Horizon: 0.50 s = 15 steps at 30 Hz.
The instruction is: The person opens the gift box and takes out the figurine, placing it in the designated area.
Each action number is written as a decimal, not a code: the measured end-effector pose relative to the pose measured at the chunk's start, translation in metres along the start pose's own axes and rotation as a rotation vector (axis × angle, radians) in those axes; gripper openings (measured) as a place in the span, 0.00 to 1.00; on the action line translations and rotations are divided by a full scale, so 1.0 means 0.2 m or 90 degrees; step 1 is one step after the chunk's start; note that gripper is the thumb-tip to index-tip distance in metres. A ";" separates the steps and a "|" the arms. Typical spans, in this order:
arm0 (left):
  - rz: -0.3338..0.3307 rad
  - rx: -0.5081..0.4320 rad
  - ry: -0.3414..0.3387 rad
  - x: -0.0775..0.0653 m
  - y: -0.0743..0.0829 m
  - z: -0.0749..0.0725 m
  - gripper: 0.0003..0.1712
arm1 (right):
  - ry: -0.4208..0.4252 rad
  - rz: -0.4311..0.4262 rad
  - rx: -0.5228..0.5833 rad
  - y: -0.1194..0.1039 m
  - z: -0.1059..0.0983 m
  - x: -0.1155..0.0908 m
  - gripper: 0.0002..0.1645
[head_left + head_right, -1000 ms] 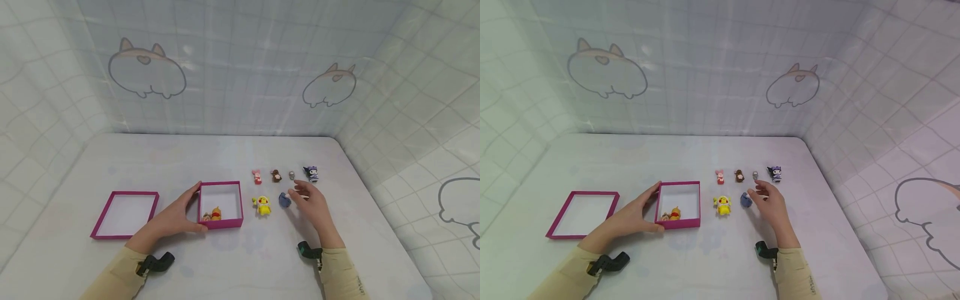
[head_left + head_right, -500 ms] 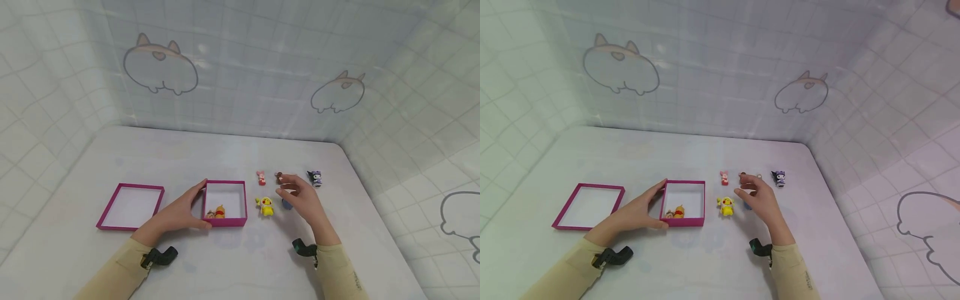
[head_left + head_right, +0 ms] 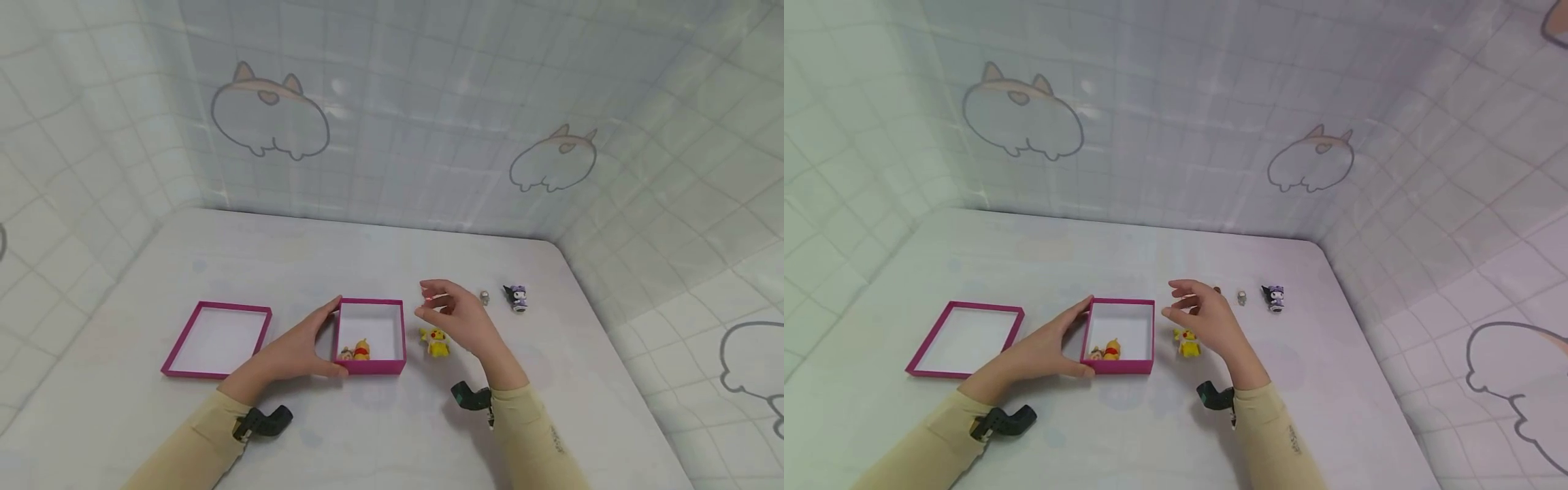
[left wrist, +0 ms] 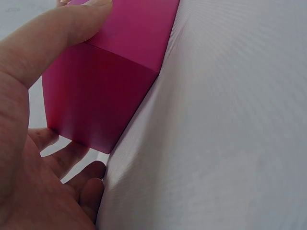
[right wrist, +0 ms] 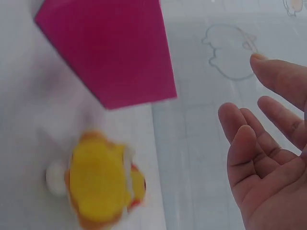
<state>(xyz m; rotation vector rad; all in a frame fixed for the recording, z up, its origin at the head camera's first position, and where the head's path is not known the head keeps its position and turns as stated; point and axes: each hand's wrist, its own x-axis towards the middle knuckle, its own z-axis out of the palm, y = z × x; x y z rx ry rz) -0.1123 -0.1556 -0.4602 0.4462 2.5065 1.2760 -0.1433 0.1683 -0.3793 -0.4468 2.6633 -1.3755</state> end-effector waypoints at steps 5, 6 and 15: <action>0.004 -0.001 0.001 0.02 0.01 0.02 0.76 | -0.031 -0.004 0.010 -0.04 0.04 0.02 0.30; 0.004 -0.001 0.001 0.02 0.01 0.02 0.76 | -0.038 -0.005 0.014 -0.05 0.05 0.03 0.30; 0.000 -0.003 0.004 0.03 0.02 0.03 0.77 | -0.107 -0.036 -0.001 -0.09 0.15 0.05 0.30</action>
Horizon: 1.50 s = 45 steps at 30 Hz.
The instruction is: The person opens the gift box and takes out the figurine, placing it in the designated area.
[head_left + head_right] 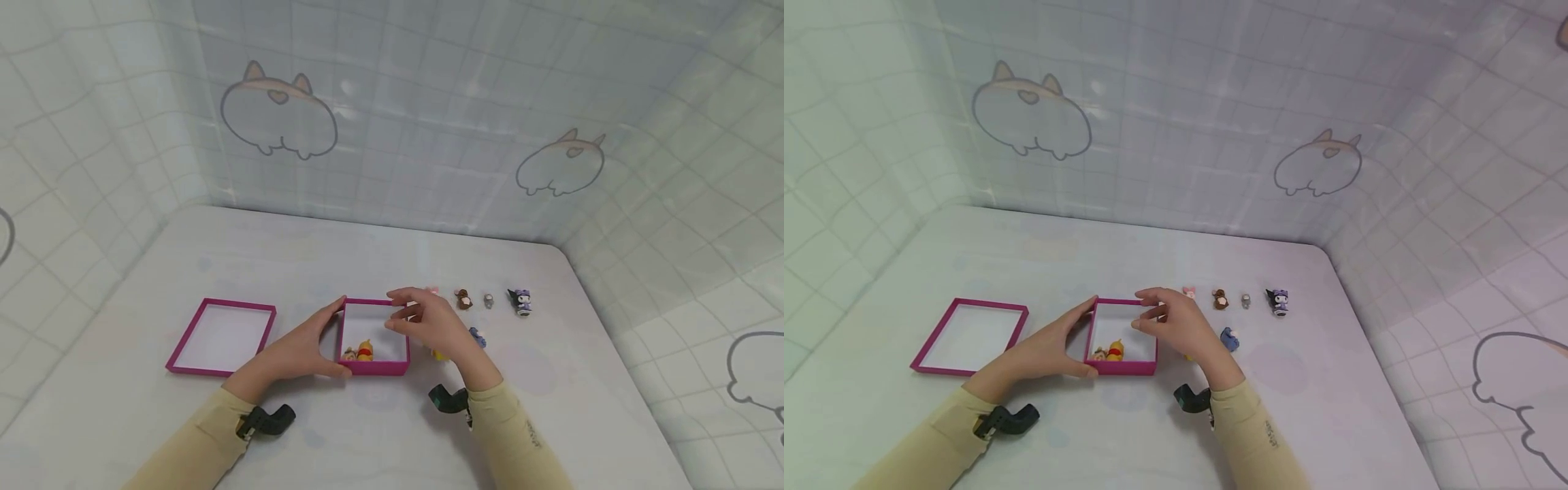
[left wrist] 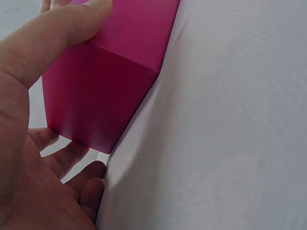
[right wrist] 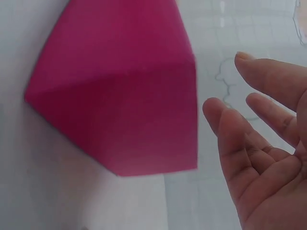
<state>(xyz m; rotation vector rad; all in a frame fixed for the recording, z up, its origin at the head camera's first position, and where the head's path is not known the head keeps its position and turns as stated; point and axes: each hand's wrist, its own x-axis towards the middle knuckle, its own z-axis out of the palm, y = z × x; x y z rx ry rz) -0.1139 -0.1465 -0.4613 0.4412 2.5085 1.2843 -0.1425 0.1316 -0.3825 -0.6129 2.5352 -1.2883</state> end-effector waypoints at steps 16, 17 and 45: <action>0.002 0.001 -0.004 -0.01 0.01 -0.01 0.76 | -0.157 -0.046 -0.082 -0.05 0.12 0.08 0.28; 0.004 0.000 -0.003 -0.01 0.01 -0.01 0.75 | -0.166 -0.052 -0.088 -0.05 0.12 0.09 0.28; 0.005 0.006 -0.002 -0.02 0.03 -0.01 0.75 | -0.178 -0.025 -0.312 -0.13 0.21 0.13 0.31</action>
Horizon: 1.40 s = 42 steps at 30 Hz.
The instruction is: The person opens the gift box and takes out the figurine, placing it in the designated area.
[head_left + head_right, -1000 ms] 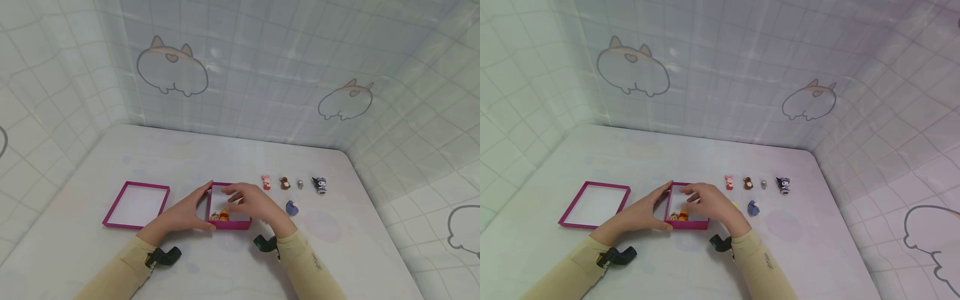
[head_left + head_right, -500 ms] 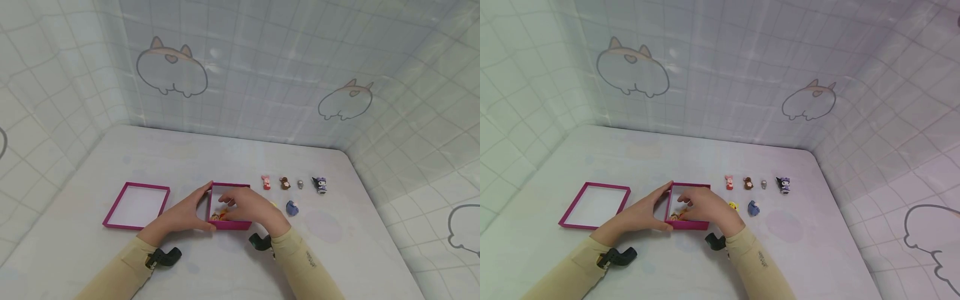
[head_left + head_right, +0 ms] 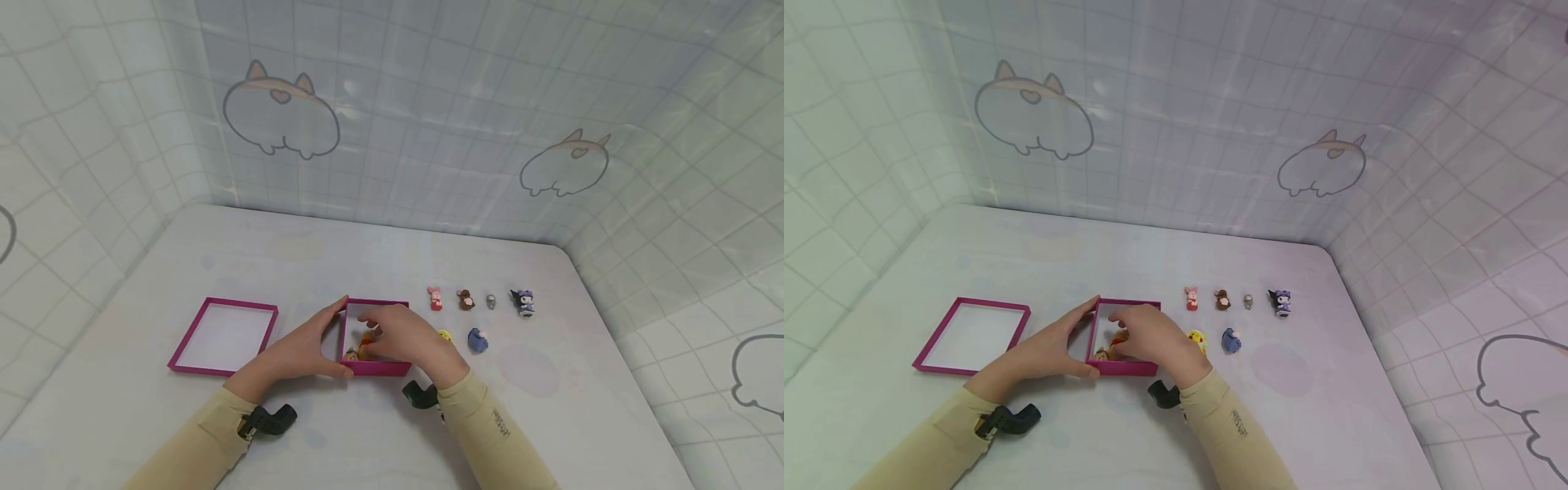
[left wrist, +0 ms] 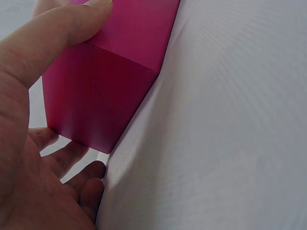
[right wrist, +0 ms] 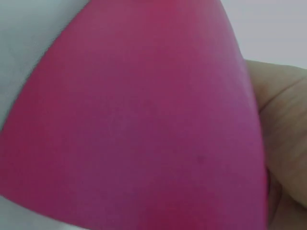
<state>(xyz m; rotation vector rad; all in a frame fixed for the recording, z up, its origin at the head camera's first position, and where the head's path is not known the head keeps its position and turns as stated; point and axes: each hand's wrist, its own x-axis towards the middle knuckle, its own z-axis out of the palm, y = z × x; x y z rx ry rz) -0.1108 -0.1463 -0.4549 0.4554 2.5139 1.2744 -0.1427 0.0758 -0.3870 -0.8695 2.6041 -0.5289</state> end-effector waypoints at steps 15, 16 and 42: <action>0.010 -0.001 0.004 0.00 0.00 0.00 0.75 | -0.031 0.028 -0.112 -0.03 0.02 0.03 0.17; 0.011 -0.003 0.004 0.00 0.00 0.00 0.75 | -0.033 0.028 -0.116 -0.04 0.02 0.03 0.16; -0.014 0.012 -0.004 0.02 -0.01 0.00 0.77 | 0.139 -0.059 0.184 0.09 -0.08 -0.05 0.35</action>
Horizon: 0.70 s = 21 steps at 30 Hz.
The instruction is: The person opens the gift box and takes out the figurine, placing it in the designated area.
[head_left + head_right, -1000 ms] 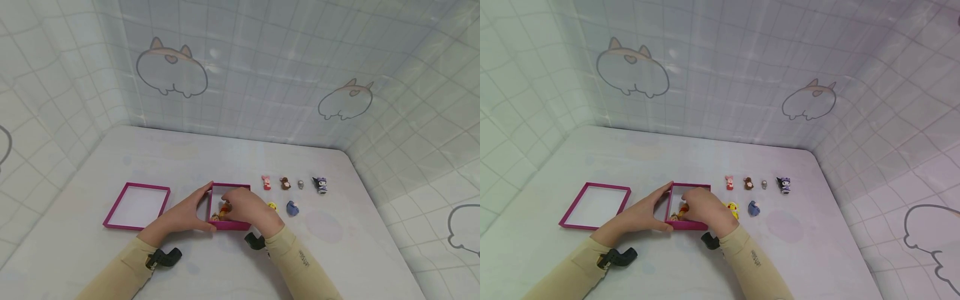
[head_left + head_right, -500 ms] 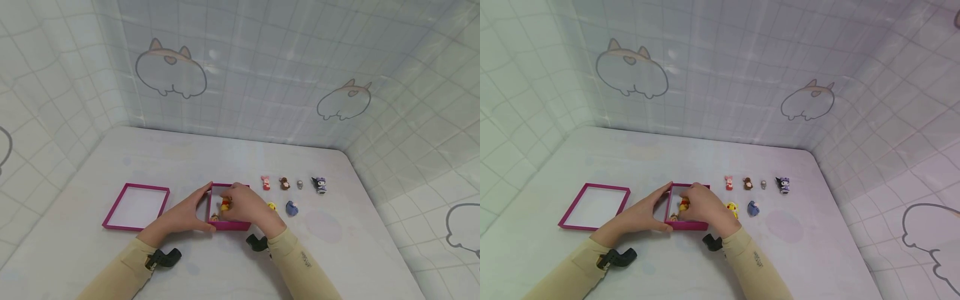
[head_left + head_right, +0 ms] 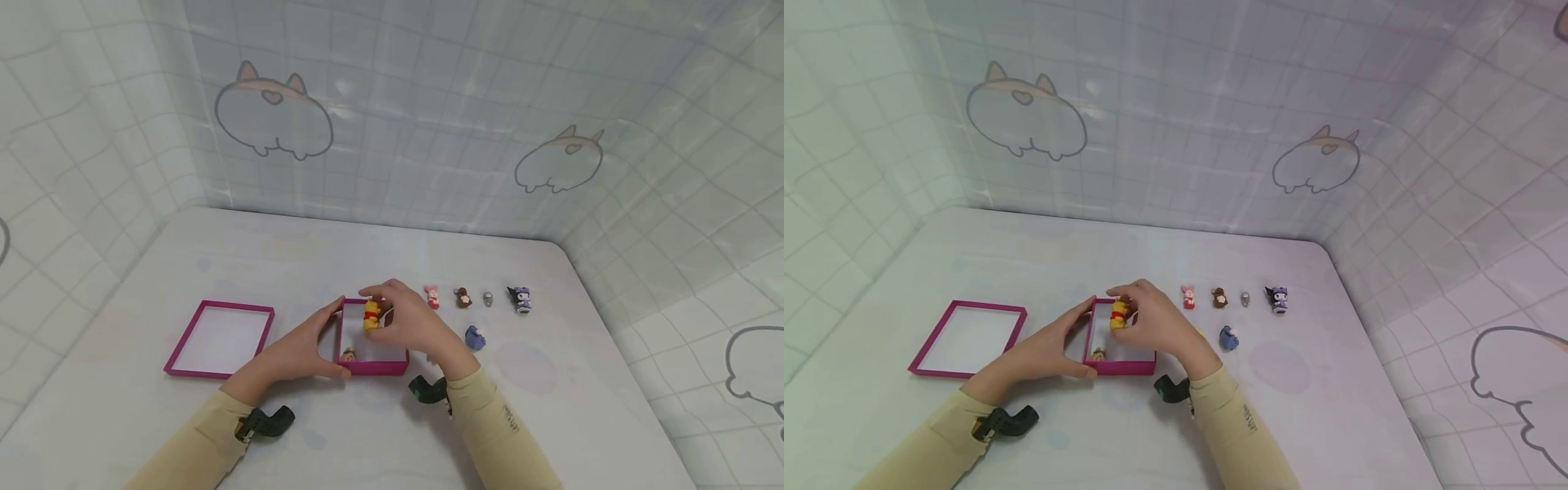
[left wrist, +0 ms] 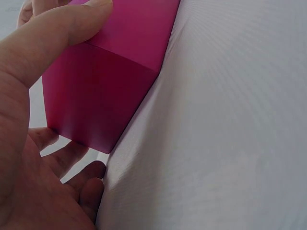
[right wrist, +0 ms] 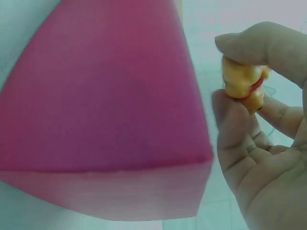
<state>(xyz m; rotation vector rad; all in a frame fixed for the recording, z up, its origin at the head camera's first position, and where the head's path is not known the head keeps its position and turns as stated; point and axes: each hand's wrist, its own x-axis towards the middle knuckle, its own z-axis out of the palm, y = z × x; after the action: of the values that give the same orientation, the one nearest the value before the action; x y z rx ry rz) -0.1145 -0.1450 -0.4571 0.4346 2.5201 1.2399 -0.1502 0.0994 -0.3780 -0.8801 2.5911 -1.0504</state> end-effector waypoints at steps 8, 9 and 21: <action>0.008 -0.006 0.002 0.00 0.00 0.00 0.77 | 0.024 -0.028 0.002 0.02 -0.01 0.00 0.31; 0.009 -0.005 0.002 0.00 0.00 0.00 0.77 | 0.024 -0.027 0.005 0.02 -0.01 0.01 0.32; 0.001 -0.013 -0.001 0.01 -0.01 0.01 0.77 | 0.048 0.014 0.088 0.00 -0.02 -0.02 0.34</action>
<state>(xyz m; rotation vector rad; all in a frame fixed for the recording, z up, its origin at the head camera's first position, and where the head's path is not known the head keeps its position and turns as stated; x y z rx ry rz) -0.1155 -0.1447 -0.4607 0.4330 2.5040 1.2637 -0.1480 0.1040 -0.3743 -0.7920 2.5449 -1.2632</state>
